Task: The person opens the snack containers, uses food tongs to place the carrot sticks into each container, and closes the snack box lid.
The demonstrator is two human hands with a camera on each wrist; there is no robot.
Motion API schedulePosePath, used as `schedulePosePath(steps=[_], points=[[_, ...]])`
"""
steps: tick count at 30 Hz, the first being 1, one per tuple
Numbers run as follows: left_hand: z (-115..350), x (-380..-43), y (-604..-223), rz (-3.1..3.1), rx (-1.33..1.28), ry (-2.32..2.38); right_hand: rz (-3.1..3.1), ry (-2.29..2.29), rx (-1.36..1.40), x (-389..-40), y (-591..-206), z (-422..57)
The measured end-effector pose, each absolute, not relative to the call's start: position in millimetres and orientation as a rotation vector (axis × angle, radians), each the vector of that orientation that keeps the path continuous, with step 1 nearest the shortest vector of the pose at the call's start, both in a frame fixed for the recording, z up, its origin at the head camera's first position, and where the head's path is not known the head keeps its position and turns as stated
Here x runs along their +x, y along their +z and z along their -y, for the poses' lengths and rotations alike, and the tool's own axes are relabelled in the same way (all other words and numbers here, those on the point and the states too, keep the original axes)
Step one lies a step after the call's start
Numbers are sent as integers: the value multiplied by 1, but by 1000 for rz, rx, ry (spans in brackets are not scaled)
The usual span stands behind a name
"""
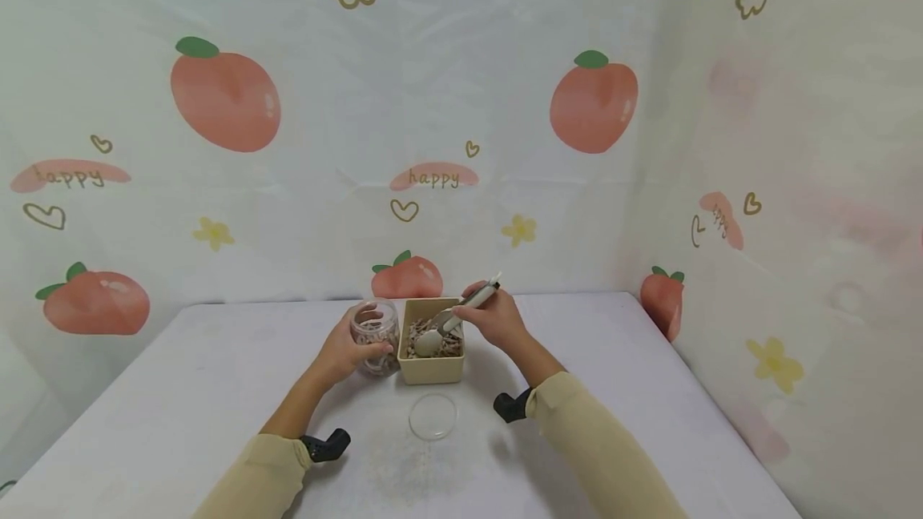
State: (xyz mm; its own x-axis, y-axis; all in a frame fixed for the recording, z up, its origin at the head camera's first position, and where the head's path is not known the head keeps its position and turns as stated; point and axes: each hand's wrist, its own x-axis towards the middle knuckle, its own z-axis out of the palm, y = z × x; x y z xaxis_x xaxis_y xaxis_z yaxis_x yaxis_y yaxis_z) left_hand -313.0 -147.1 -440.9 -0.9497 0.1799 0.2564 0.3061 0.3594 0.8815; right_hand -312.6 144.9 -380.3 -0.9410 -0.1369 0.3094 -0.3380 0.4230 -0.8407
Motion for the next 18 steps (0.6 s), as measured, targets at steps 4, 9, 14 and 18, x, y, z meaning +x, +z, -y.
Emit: schedulePosePath(steps=[4,9,14,18], points=[[147,-313,-442,2489,-457,-1669,2536,1495,473,-312,-377,-149],[146,-313,-441,2491,-456,-1650,2630,1379,592,-313,-366,-155],[147,-312,-440,2489,-454,-1647,2681,1302,646,-315,-360,-155],[148,-312,-439,2502,-452,-1637,2657,1308,589,-315,-362,-153]])
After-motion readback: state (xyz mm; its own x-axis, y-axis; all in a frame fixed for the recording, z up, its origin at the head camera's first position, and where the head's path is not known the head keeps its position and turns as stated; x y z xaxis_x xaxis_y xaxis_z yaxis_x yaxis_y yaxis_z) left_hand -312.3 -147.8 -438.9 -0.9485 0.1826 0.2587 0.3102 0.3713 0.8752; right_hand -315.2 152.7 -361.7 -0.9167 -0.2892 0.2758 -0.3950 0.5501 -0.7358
